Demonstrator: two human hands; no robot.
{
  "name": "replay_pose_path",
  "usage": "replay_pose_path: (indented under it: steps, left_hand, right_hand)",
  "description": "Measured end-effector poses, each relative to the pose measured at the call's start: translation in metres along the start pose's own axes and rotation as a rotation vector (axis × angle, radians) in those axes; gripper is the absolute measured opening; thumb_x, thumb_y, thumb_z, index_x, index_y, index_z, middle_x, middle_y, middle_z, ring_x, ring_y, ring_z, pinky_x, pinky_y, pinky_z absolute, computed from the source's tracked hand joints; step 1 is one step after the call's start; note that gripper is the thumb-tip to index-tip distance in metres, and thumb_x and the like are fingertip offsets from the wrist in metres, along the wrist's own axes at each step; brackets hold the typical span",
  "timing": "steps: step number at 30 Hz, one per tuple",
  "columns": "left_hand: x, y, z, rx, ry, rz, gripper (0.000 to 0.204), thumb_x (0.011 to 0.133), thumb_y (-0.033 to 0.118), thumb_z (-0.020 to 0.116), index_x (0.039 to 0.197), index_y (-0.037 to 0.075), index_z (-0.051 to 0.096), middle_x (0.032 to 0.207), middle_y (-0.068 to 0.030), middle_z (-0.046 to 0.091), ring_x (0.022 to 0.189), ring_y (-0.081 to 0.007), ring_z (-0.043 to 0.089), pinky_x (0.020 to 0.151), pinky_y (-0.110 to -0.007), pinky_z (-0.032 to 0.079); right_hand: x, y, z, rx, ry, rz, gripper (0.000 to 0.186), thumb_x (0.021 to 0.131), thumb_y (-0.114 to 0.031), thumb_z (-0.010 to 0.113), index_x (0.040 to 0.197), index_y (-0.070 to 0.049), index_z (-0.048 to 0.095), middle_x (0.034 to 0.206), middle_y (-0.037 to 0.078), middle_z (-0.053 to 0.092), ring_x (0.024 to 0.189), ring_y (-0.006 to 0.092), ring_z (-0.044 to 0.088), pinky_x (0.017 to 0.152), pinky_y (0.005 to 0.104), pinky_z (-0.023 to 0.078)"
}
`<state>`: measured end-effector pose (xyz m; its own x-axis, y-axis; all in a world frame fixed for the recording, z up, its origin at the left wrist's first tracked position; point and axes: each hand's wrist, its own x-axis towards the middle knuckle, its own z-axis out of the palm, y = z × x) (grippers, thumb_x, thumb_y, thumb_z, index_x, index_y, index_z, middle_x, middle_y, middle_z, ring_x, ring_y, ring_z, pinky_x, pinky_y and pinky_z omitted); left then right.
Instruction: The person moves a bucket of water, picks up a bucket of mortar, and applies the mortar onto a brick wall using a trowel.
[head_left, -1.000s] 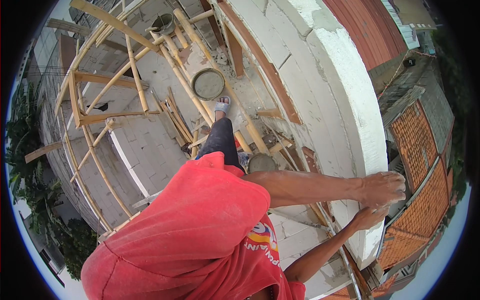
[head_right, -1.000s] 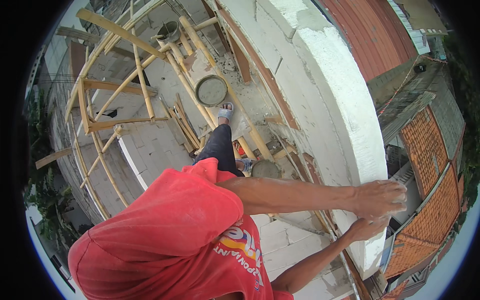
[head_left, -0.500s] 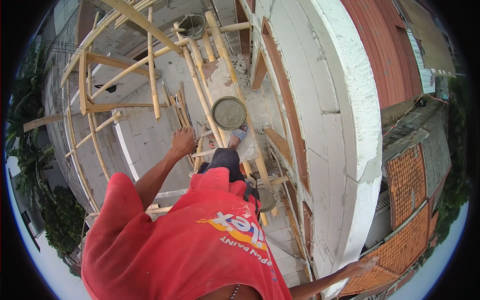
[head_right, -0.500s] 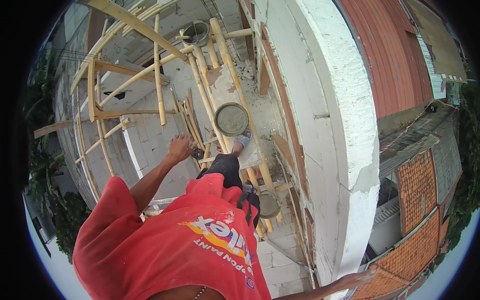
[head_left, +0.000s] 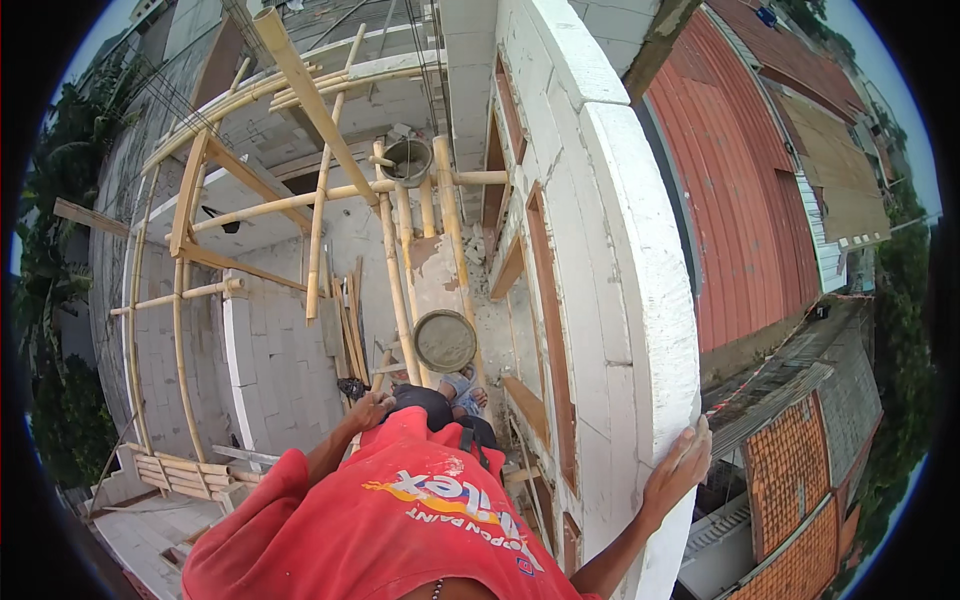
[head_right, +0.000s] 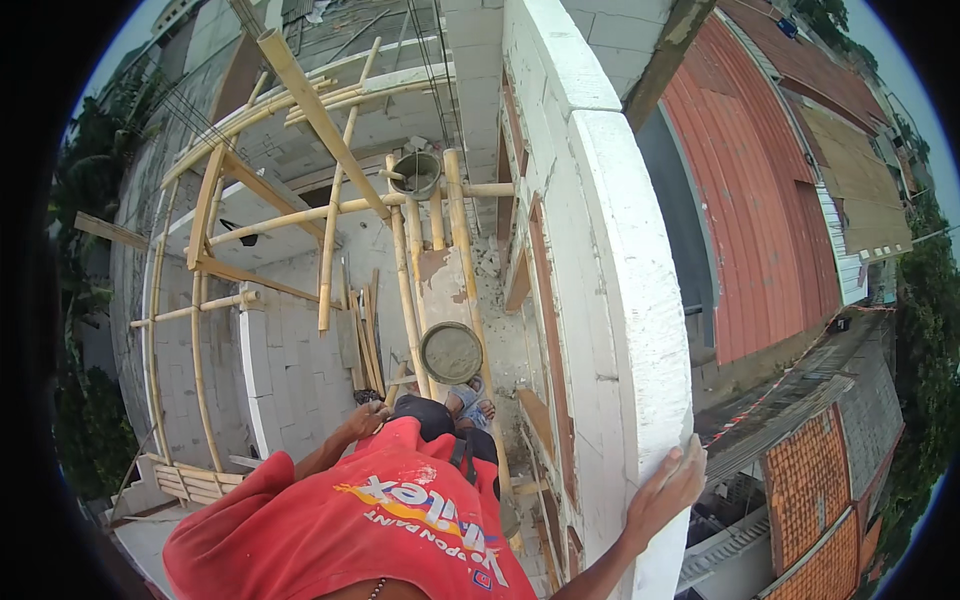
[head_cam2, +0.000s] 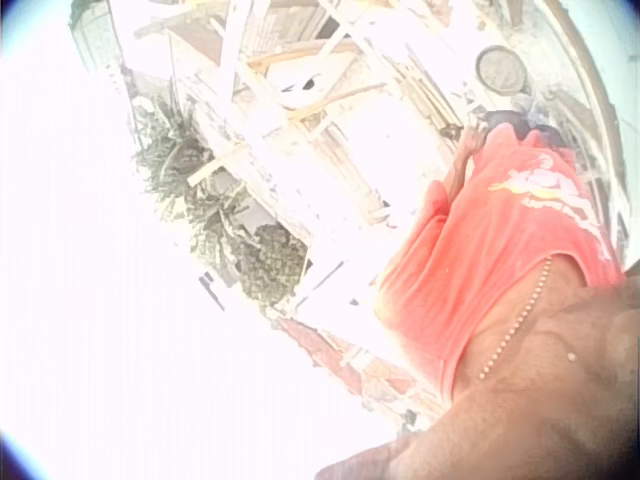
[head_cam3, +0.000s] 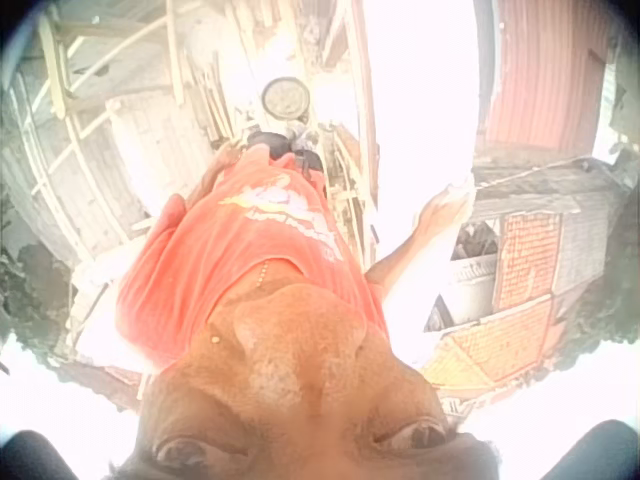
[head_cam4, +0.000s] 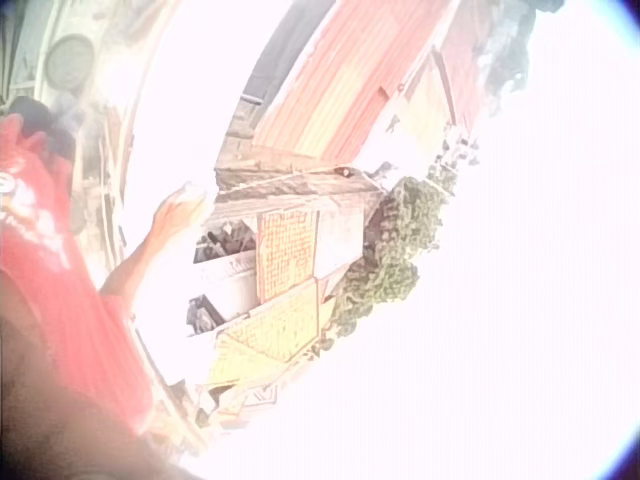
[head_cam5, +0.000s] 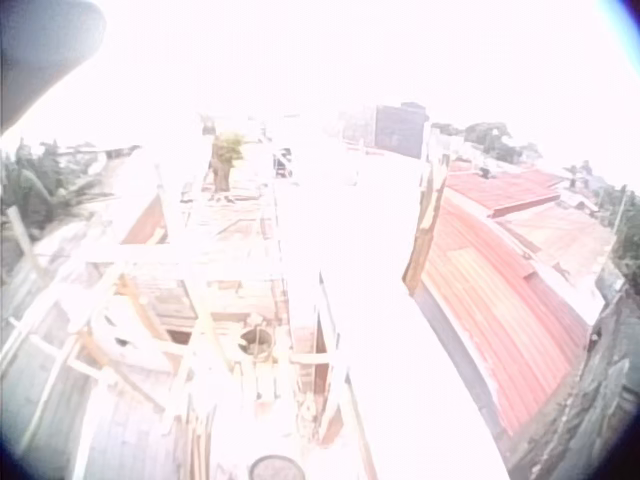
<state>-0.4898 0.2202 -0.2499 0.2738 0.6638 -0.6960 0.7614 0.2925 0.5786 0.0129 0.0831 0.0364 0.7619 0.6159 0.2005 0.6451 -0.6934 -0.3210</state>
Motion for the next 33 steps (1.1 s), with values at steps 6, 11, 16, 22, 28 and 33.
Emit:
replay_pose_path:
  steps: [6,11,16,22,28,33]
  left_hand:
    - [-0.031,-0.102,0.040,-0.256,0.189,-0.050,0.029,0.099,0.028,0.056,0.094,0.001,0.065,0.074,-0.0088,0.063,0.066,-0.0205,0.060,0.061,-0.039,0.046]
    - [-0.024,-0.193,0.058,-0.062,0.313,0.561,0.022,0.095,0.023,0.057,0.091,0.002,0.063,0.071,-0.0028,0.057,0.066,-0.0152,0.054,0.058,-0.036,0.043]
    - [-0.025,-0.135,0.030,-0.571,0.024,0.181,0.024,0.095,0.023,0.057,0.089,0.000,0.064,0.073,-0.0065,0.062,0.068,-0.0165,0.056,0.060,-0.040,0.044]
    - [-0.004,-0.097,-0.004,0.051,0.363,0.179,0.031,0.098,0.026,0.054,0.088,-0.002,0.060,0.078,-0.0097,0.064,0.074,-0.0172,0.059,0.067,-0.036,0.048]
    - [-0.001,-0.099,-0.040,-0.062,0.374,0.066,0.033,0.098,0.032,0.055,0.101,0.000,0.064,0.092,-0.0240,0.068,0.083,-0.0408,0.066,0.075,-0.044,0.050]
    - [0.040,-0.121,-0.072,-0.033,0.386,0.258,0.036,0.099,0.035,0.056,0.096,0.000,0.063,0.093,-0.0286,0.066,0.085,-0.0518,0.060,0.074,-0.050,0.049]
  right_hand:
    - [-0.001,-0.001,0.003,-0.008,0.082,-0.082,0.049,0.109,-0.033,0.041,0.137,0.004,0.057,0.134,0.025,0.060,0.126,0.0420,0.054,0.108,0.0498,0.037]
    - [-0.003,0.008,0.000,0.024,0.061,-0.080,0.049,0.109,-0.035,0.040,0.138,0.001,0.056,0.134,0.022,0.060,0.126,0.0393,0.053,0.108,0.0509,0.035]
    - [-0.005,0.007,0.001,0.038,0.071,-0.055,0.048,0.109,-0.035,0.040,0.137,0.000,0.057,0.135,0.020,0.060,0.127,0.0375,0.053,0.109,0.0501,0.034]
    - [-0.006,0.009,0.000,0.027,0.067,-0.057,0.047,0.109,-0.034,0.040,0.137,0.000,0.058,0.135,0.019,0.060,0.127,0.0360,0.053,0.110,0.0497,0.033]
    - [0.001,-0.004,0.002,0.010,0.008,-0.066,0.053,0.110,-0.039,0.036,0.138,0.002,0.056,0.137,0.023,0.058,0.131,0.0386,0.050,0.113,0.0484,0.032]
    - [0.029,-0.060,-0.003,0.177,0.179,0.158,0.064,0.110,-0.051,0.034,0.142,0.001,0.052,0.145,0.022,0.050,0.138,0.0369,0.045,0.115,0.0514,0.035]
